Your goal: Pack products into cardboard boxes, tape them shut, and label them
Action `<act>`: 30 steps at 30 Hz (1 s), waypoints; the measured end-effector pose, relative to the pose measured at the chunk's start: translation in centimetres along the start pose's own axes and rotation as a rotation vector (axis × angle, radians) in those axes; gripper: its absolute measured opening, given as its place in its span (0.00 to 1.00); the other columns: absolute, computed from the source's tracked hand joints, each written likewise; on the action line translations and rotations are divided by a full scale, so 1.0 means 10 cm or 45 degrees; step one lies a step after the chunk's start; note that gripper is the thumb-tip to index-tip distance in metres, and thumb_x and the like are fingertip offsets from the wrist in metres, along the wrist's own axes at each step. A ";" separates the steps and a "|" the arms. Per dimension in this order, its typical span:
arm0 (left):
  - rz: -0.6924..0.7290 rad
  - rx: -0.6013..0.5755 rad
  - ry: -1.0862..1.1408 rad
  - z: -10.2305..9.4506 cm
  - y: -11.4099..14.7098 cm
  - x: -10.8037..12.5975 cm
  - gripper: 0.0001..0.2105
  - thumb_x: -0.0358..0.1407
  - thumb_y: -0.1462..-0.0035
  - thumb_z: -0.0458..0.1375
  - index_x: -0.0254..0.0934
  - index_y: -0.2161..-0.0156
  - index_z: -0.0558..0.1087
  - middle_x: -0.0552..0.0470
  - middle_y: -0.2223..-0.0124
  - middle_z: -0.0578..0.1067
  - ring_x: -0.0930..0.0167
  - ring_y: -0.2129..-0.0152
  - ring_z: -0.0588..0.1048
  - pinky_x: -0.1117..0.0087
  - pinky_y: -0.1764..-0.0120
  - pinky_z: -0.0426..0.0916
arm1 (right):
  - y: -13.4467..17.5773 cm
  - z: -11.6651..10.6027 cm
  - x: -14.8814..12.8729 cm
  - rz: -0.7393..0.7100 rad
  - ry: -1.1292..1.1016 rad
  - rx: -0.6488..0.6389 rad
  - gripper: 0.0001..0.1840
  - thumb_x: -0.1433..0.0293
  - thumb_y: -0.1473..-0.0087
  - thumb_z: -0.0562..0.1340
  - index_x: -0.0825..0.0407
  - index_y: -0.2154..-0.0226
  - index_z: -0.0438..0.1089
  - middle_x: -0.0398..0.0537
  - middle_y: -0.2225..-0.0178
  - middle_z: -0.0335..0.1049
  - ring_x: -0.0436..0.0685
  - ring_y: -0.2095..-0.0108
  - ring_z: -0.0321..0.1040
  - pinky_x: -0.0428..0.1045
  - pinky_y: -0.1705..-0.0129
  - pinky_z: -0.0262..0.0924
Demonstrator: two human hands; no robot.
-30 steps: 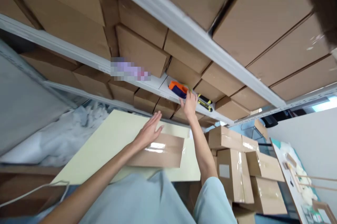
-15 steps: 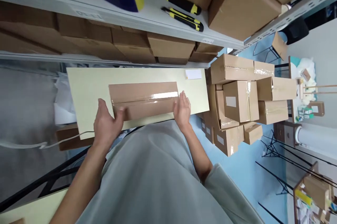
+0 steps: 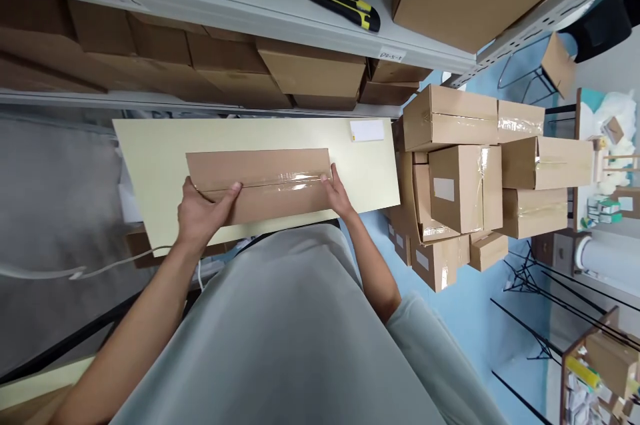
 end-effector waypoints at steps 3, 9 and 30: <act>-0.040 -0.028 0.107 0.08 -0.06 -0.08 0.40 0.54 0.35 0.63 0.28 0.27 0.66 0.31 0.35 0.81 0.47 0.37 0.79 0.44 0.34 0.73 | -0.02 -0.04 0.00 0.000 0.098 -0.004 0.49 0.39 0.22 0.38 0.54 0.16 0.44 0.56 0.18 0.51 0.57 0.18 0.50 0.61 0.18 0.50; 0.183 0.082 0.169 0.09 0.09 0.06 0.47 0.53 0.27 0.54 0.17 0.20 0.48 0.17 0.19 0.53 0.42 0.19 0.51 0.39 0.21 0.48 | 0.11 -0.01 -0.32 -0.106 0.670 0.221 0.44 0.52 0.19 0.38 0.68 0.18 0.43 0.71 0.17 0.40 0.67 0.15 0.36 0.69 0.16 0.38; 0.615 0.140 0.174 0.31 -0.18 0.72 0.43 0.49 0.25 0.50 0.20 0.18 0.46 0.29 0.15 0.38 0.51 0.17 0.30 0.39 0.22 0.22 | -0.45 0.54 -0.97 -0.341 0.894 0.234 0.40 0.58 0.19 0.41 0.63 0.17 0.41 0.63 0.15 0.33 0.65 0.14 0.27 0.70 0.16 0.31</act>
Point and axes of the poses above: each hand's wrist, its own y-axis away from the middle knuckle, its own z-axis out of the palm, x = y × z, the point moved 2 cm from there along -y, towards the middle knuckle
